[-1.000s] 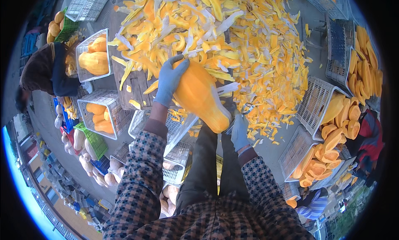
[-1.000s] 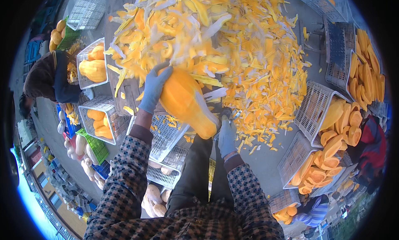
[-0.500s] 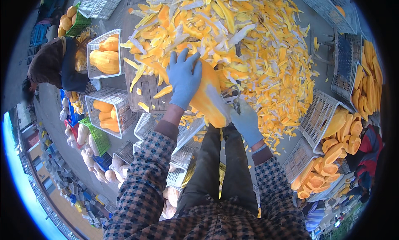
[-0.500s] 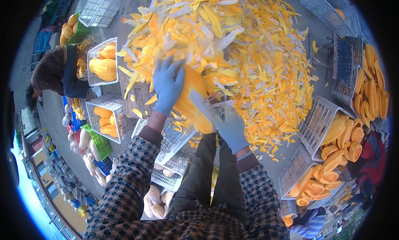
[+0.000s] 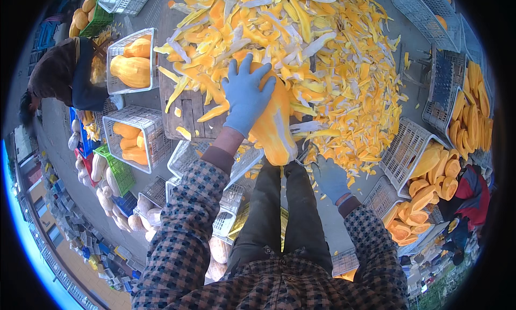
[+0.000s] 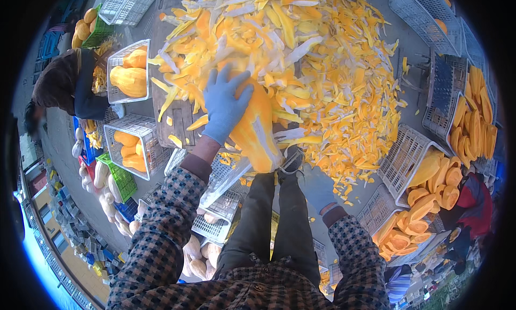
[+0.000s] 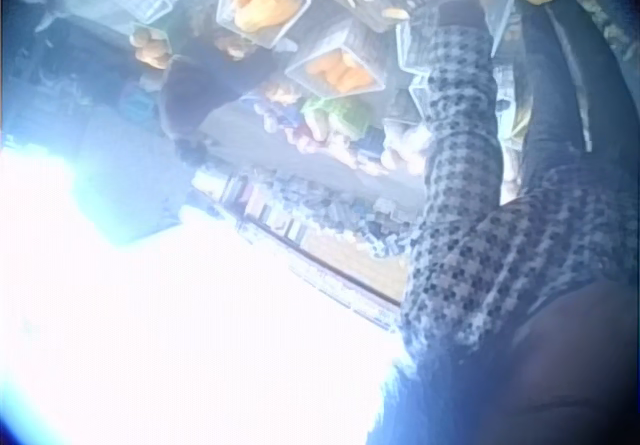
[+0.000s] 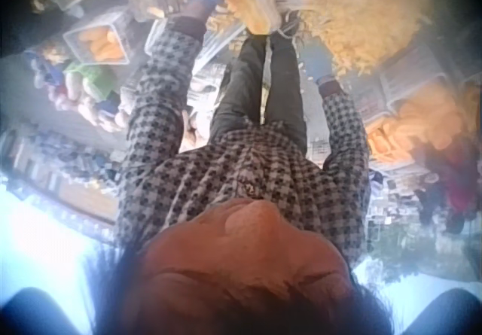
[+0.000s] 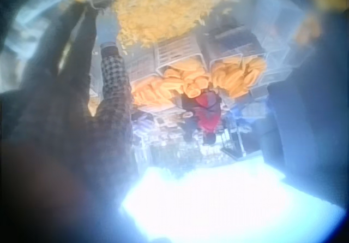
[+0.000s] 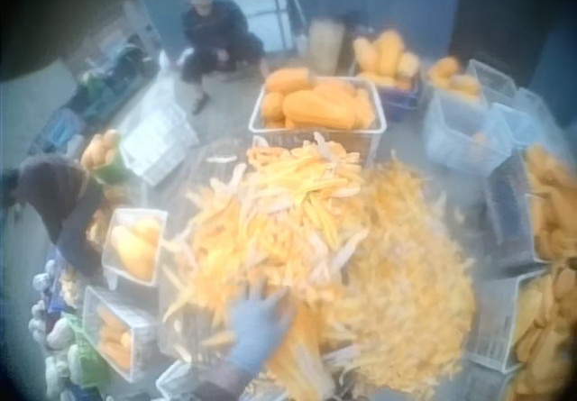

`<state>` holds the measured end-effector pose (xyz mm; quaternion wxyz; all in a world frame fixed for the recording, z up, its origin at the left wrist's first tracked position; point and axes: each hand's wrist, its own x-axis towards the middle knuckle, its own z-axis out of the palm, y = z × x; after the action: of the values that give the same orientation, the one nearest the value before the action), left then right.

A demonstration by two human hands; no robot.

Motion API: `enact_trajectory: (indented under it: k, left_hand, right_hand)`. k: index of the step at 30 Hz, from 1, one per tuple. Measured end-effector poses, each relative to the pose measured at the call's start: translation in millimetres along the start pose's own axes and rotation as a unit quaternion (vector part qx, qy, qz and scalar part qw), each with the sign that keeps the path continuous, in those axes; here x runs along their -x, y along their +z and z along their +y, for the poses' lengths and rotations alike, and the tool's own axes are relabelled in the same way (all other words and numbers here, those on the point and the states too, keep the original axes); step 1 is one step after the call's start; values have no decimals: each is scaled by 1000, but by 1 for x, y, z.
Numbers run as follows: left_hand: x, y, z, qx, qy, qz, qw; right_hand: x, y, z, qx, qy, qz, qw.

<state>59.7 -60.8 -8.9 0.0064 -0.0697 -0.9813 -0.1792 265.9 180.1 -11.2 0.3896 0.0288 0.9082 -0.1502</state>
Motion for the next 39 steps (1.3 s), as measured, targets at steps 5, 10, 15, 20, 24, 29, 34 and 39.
enact_trajectory:
  k: [5,10,15,20,24,29,34,39]
  left_hand:
    - [-5,0,16,17,-8,-33,999]
    - [-6,8,11,80,12,-19,997]
    - [1,11,0,120,-24,-5,993]
    - [2,9,11,73,-13,-12,997]
    - [0,7,21,37,-5,-22,999]
    - [1,12,16,71,-11,-26,997]
    - [3,10,7,96,-22,-20,995]
    - [8,9,15,50,1,-97,994]
  right_hand:
    - [15,-15,6,-133,-62,179,973]
    - [-59,-20,-64,-213,-82,257,939]
    - [-67,-4,-72,-244,-97,226,938]
    - [-12,27,-20,-174,-49,171,968]
    - [30,36,28,-142,-9,105,984]
    - [12,5,13,-329,35,79,941]
    - [-53,-7,-60,-339,-105,227,907]
    - [-7,36,-18,-153,-50,23,987]
